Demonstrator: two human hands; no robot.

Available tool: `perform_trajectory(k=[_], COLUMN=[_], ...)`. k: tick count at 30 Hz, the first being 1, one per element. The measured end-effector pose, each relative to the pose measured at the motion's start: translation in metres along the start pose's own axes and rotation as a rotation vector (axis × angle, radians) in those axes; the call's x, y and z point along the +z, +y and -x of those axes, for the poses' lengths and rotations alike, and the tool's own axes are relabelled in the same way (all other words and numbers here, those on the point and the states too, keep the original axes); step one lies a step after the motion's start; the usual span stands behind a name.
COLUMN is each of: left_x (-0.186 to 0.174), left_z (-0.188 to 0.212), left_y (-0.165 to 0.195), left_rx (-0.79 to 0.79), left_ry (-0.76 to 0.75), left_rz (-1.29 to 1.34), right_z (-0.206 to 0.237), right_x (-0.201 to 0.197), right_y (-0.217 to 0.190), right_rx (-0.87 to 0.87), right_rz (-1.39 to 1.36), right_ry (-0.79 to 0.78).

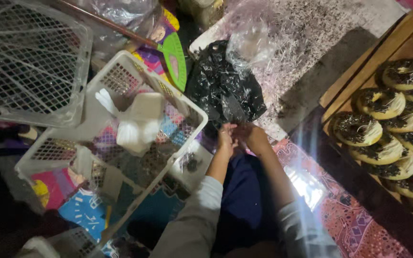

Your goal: The person grates a white block over rows of ring-shaped pastries on a wooden board, then places the block into a plastic bag. The person then picks up a pastry, wraps it in a clear plastic bag, and places it into a white basket.

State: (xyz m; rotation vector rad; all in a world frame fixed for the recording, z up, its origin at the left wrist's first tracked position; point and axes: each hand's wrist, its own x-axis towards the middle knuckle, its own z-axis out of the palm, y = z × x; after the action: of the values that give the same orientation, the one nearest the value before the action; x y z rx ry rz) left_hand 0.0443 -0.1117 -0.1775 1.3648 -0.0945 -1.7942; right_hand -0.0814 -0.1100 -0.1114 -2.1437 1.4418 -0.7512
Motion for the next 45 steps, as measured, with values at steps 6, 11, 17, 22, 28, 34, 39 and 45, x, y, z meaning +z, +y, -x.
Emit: perform_trajectory(k=[6,11,17,22,28,34,39,45], left_x=[-0.015,-0.011,-0.015,-0.021,-0.011,0.014,-0.006,-0.071], left_z=[0.001,-0.003,-0.002,0.003,0.004,0.006,0.01,0.01], left_y=[0.009,0.003,-0.003,-0.014,0.01,0.051,0.072,0.133], left_rx=[-0.041,0.083,0.204,0.281,0.338,0.685,0.812,1.139], left_ry=[0.043,-0.047,-0.038,-0.085,-0.173,-0.121,0.226,0.157], left_rz=[0.287,0.455,0.267,0.088,-0.1,-0.362,-0.763,-0.93], right_z=[-0.014,-0.054,-0.056,-0.024,-0.021,-0.034,-0.025,-0.044], right_x=[-0.01,0.026,0.034,0.014,-0.005,-0.011,-0.011,0.008], right_y=[-0.032,-0.079,-0.069,-0.034,-0.018,-0.027,-0.062,-0.072], right_rx=[0.502,0.587,0.522,0.381,0.177,0.399,-0.009,0.026], right_rz=[-0.13,-0.071,0.131,0.24,-0.014,-0.058,-0.192,-0.742], right_ry=[0.293,-0.133,-0.186,-0.089,0.333,0.108,-0.115,-0.2])
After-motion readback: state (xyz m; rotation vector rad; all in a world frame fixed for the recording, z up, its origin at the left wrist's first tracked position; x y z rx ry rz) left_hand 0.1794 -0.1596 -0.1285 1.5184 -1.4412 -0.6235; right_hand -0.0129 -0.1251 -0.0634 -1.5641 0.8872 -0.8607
